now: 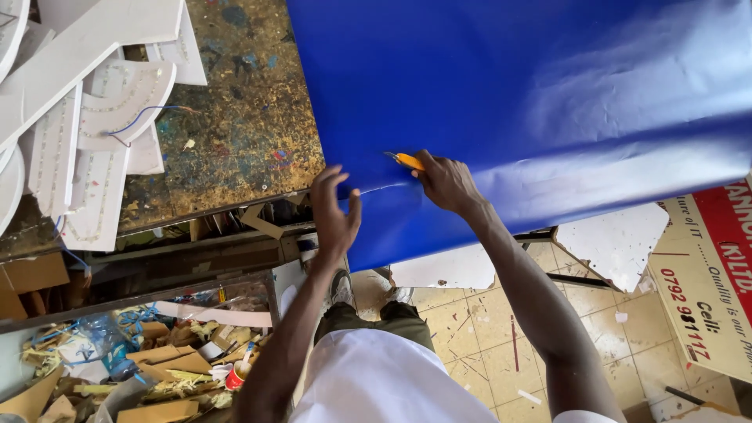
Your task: Cutting a large blue vinyl sheet using a utility knife on a workbench
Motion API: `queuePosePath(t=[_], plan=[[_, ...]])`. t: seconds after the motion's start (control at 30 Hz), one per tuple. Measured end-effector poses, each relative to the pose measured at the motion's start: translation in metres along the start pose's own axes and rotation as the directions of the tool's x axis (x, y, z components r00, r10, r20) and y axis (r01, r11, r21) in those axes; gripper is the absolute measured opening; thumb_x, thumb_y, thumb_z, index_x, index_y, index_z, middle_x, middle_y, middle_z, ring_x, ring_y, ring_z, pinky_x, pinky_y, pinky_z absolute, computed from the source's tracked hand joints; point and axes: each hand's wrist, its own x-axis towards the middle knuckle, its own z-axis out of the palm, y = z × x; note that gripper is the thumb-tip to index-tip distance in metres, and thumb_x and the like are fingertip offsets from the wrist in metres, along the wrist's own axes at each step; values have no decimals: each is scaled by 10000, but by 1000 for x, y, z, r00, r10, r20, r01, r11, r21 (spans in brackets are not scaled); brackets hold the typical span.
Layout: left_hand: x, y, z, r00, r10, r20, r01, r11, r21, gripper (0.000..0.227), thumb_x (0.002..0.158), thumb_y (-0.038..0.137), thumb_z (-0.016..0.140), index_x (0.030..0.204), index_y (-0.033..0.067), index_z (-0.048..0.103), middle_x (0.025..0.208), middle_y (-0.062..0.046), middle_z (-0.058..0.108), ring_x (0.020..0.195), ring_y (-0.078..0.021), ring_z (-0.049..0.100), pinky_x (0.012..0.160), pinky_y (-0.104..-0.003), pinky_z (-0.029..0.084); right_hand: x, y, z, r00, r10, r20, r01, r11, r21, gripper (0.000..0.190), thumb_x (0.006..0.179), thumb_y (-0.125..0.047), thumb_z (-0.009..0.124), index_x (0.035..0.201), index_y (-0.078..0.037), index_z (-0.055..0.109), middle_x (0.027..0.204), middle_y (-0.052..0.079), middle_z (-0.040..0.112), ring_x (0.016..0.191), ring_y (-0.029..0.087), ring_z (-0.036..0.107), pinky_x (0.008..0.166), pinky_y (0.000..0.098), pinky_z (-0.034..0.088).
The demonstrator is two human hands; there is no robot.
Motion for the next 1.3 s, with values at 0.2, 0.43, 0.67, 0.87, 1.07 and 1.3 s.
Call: queuePosePath(t=[0.2,0.43,0.67,0.87,1.07,1.3], plan=[[-64,3,31,750,-657,78,606,635,-478,843,1102,457,808,1655,38,329,1630,-265,380,1666,-453,324,1428,-643,209,7,-2,-4,996,3,85,-1,1000,-27,85,1136,-192,634,1199,-162,585,768,120,722,671,446,765,611,588,579],[-28,-16,16,740,-651,166,650,632,-421,536,1037,506,927,1341,118,714,1172,-87,711,1092,-234,692,1024,-530,524,12,-2,-6,989,-29,142,41,996,-82,146,1091,-207,622,1213,-133,595,785,165,753,698,480,781,632,626,604],[-7,33,-10,642,-686,343,764,533,-364,422,1046,306,856,1373,75,724,1547,-264,623,1614,-580,382,1305,-824,279,8,12,-5,974,-131,185,150,984,-94,185,1071,-234,624,1217,-122,604,859,182,778,764,492,801,678,633,628],[-19,35,16,686,-713,146,697,586,-414,467,1044,139,795,1447,8,600,1572,-299,535,1612,-586,361,1299,-861,300,9,27,7,955,-208,212,242,959,-148,184,1060,-244,640,1213,-143,630,918,131,783,794,446,821,683,587,649],[-11,70,5,687,-707,169,692,566,-447,599,1017,350,864,1495,77,628,1486,-251,595,1539,-534,478,1260,-824,377,8,26,7,938,-265,225,308,933,-185,175,1068,-233,632,1206,-127,644,934,115,773,818,420,833,685,563,658],[-10,57,6,751,-632,191,650,656,-384,887,1019,598,900,1658,107,529,1560,-229,590,1539,-524,489,1264,-867,373,11,20,12,923,-302,239,356,907,-228,156,1074,-225,639,1201,-136,659,954,118,773,867,418,827,686,565,666]])
